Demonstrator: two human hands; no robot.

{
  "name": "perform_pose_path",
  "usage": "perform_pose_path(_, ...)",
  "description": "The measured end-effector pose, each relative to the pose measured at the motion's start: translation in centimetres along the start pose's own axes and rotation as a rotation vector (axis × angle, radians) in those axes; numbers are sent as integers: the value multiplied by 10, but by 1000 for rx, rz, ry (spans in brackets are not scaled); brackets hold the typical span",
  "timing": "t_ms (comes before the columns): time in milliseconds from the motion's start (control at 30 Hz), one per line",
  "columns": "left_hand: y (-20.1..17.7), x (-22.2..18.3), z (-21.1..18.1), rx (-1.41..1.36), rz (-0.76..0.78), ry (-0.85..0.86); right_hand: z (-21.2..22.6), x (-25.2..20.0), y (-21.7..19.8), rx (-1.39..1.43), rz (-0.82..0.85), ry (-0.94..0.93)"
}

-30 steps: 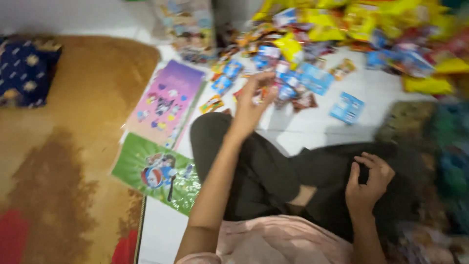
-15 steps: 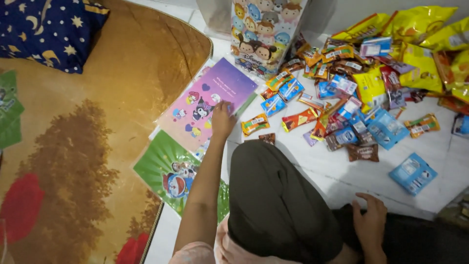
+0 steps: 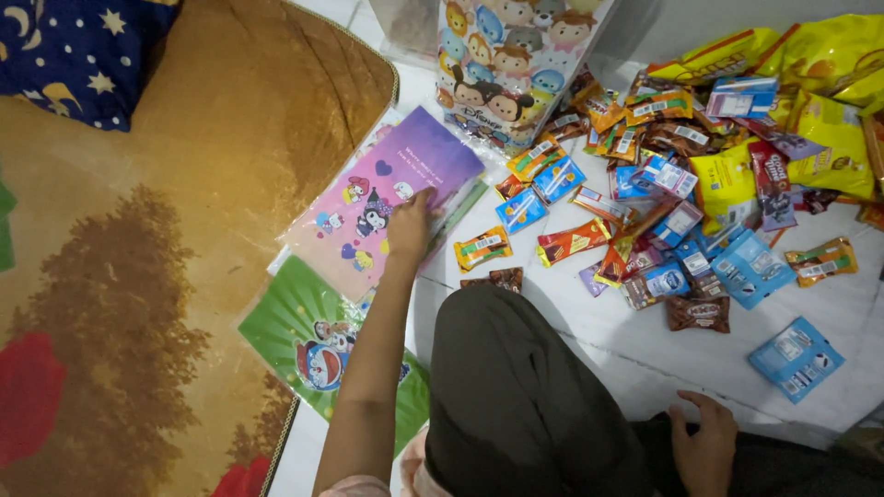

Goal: The person places small individual snacks into a larger decorative plastic bag by hand.

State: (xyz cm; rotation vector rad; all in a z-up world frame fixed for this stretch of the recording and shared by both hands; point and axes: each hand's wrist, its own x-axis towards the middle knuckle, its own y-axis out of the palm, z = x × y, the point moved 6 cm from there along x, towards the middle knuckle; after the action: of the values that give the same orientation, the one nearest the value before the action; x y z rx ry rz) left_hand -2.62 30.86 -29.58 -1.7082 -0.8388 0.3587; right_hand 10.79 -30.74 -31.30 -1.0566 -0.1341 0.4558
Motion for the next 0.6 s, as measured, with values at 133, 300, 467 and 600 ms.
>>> perform_pose_path(133,7,3,8,12,75,-70,19,-4,-12,1,-54,-72)
perform_pose_path(300,-19,3,9,-2,110,-203,13,-6,-13,62,14,19)
perform_pose_path(467,-99,-13,-48,-33,-173,35,39,-10,-27,83,65,54)
perform_pose_path(600,-160,-21,-78,-246,-244,36,53,-10,-36,114,153,205)
